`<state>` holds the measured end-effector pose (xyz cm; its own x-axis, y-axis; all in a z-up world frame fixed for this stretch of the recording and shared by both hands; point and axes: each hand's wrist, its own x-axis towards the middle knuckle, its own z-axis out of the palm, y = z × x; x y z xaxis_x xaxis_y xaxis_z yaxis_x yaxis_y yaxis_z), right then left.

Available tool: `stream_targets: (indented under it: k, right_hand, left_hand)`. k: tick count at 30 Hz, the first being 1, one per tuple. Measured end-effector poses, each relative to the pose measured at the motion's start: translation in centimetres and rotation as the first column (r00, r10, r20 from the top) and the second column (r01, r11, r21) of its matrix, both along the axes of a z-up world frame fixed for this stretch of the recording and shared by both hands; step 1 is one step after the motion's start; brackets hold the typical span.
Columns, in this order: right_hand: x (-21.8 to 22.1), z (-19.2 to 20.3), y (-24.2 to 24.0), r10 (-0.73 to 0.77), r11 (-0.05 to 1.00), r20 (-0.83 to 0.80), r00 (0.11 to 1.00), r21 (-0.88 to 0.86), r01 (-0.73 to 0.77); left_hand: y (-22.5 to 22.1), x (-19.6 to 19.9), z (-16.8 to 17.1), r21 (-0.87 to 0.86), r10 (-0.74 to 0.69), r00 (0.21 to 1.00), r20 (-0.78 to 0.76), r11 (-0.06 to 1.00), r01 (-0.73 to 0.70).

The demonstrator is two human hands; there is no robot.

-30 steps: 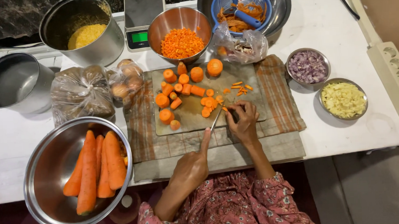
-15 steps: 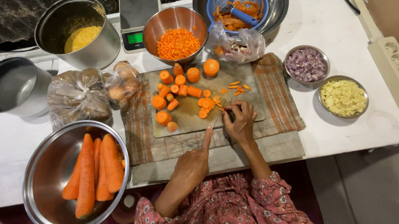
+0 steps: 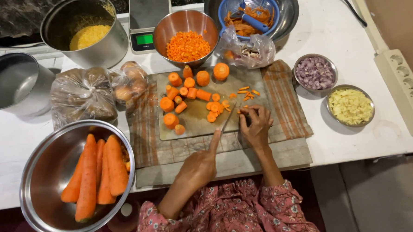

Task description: Slicing carrots on a wooden cutting board using a kitchen knife

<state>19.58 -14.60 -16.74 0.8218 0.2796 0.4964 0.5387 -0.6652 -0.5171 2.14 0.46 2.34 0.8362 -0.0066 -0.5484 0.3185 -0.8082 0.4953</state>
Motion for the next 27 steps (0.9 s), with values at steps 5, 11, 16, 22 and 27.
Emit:
stream_targets:
  k: [5,11,16,22,27]
  right_hand:
    - [-0.3,1.4,-0.1,0.059,0.998,0.031,0.998,0.028,-0.06]
    - [-0.6,1.9,2.2,0.177,0.983,0.079,0.981,-0.066,-0.172]
    - [0.1,2.0,1.2,0.118,0.993,0.035,0.992,0.011,-0.119]
    - [0.4,5.1,-1.8,0.052,0.99,-0.025,0.998,0.135,-0.048]
    - [1.3,7.5,-1.7,0.255,0.967,0.282,0.925,-0.103,-0.235]
  left_hand:
    - [1.3,-1.5,0.9,-0.075,0.049,0.996,0.073,0.996,-0.044]
    - [1.5,-2.7,1.5,-0.128,0.096,0.988,0.118,0.988,-0.08]
    - [1.4,-3.1,0.7,-0.195,0.11,0.986,0.127,0.977,-0.084]
    - [0.6,-1.6,-1.1,-0.222,0.07,0.984,0.161,0.974,-0.033]
    - [-0.4,-0.7,-3.0,-0.06,-0.03,0.985,0.171,0.997,0.04]
